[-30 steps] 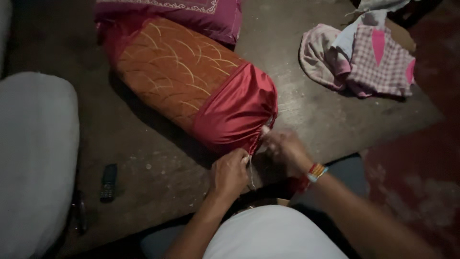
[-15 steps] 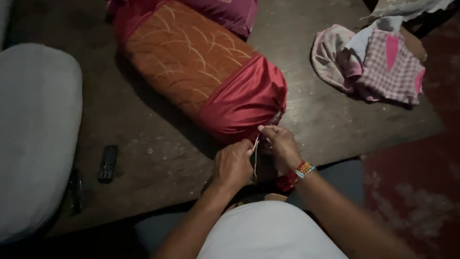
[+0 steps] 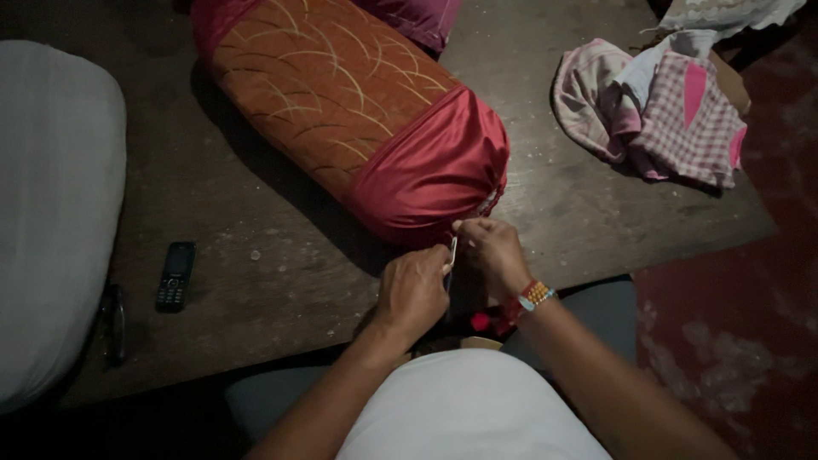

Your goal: The person puts a red and orange decorative cover onto a bolster cushion and secures it by tying strings at one end.

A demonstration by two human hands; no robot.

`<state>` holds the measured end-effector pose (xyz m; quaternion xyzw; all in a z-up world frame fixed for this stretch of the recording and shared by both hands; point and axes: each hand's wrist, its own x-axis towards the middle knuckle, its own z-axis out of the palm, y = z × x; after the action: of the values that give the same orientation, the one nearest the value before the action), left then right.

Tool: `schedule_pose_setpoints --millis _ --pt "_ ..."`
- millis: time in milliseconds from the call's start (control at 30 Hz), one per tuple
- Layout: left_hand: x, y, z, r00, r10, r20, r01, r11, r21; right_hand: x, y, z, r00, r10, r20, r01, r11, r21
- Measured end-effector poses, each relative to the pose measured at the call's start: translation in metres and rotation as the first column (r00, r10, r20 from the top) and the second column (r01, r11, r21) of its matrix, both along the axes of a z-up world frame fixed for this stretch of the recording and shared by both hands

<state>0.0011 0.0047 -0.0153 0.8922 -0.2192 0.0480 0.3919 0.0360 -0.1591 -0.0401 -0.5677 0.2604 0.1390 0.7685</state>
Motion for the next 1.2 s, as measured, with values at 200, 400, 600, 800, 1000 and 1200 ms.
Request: schedule_pose_setpoints --millis 200,400,600,800,1000,1200 --pt "-0.005 0.002 0.004 0.997 0.059 -0.044 -0.058 0.998 0.006 0.000 -0.009 -0.023 0.979 0.101 0.178 -0.076 0.986 -0.146" --pt "-0.005 -0.003 0.003 0.999 -0.006 -0.038 0.005 1.000 -0.012 0.007 -0.012 -0.021 0.991 0.047 0.123 -0.033 0.992 -0.118" --pt "0.001 0.001 0.012 0.995 -0.023 -0.100 0.026 0.999 0.029 0.021 -0.012 -0.026 0.987 -0.106 0.124 0.102 0.994 0.032" --pt "-0.008 -0.010 0.010 0.969 0.036 -0.244 -0.042 0.999 -0.019 0.020 -0.039 -0.015 0.999 -0.041 0.027 0.031 0.960 0.277" --pt "-0.009 -0.012 -0.002 0.990 -0.037 -0.135 0.049 0.995 0.092 0.034 -0.042 -0.039 0.981 -0.142 0.133 0.086 0.930 0.358" --pt "-0.002 -0.011 0.007 0.996 -0.056 -0.075 0.062 0.996 0.068 0.054 -0.044 -0.053 0.940 -0.289 0.181 0.225 0.925 0.306"
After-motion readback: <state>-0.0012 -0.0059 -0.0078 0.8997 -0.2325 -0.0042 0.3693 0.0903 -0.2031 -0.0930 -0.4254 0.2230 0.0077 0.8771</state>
